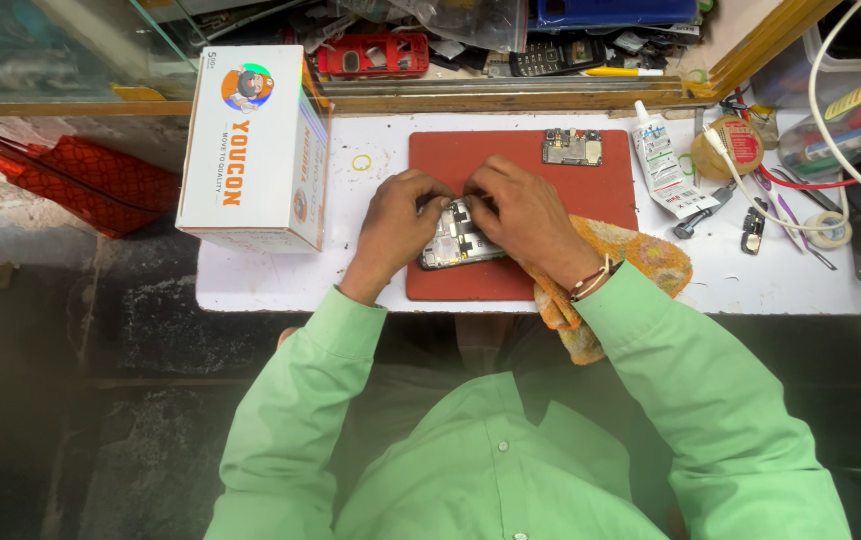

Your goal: The person removes a screen protector from a smartphone, cleans the device with a cloth, and uses a heat gun to warm the screen. The person then disassembles the phone, removes the motherboard, and places it on the workbench.

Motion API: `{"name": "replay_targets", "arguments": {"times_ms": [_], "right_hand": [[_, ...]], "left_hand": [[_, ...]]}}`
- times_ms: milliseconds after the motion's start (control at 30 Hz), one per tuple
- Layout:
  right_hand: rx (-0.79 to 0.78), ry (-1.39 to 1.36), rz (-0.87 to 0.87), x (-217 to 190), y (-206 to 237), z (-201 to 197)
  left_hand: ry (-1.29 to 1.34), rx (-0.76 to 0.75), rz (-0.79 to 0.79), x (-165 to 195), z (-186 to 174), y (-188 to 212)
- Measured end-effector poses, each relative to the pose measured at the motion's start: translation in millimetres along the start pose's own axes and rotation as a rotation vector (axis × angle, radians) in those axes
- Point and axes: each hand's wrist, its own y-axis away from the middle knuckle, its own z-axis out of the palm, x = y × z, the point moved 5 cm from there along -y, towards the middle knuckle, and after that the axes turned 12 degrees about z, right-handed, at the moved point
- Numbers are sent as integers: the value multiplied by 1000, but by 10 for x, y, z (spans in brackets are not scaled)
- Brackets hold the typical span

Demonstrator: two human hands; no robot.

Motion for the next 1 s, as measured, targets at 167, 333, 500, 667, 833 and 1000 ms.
{"name": "replay_targets", "arguments": {"times_ms": [167,333,500,667,833,1000], "right_hand": [[-57,25,3,-47,12,3],[-34,60,10,-30,12,17],[-15,52,4,3,10,37],[17,103,-18,-6,28,52],[54,152,-24,-33,32,74],[69,134,35,10,28,87]], "left_hand": [[-86,15,65,26,13,-1],[-50,-15,61,75,-19,15],[-125,-1,101,222,-36,68],[-193,65,103,279,-8,100],[-213,60,113,251,5,108],[-209,57,131,269,-7,169]]}}
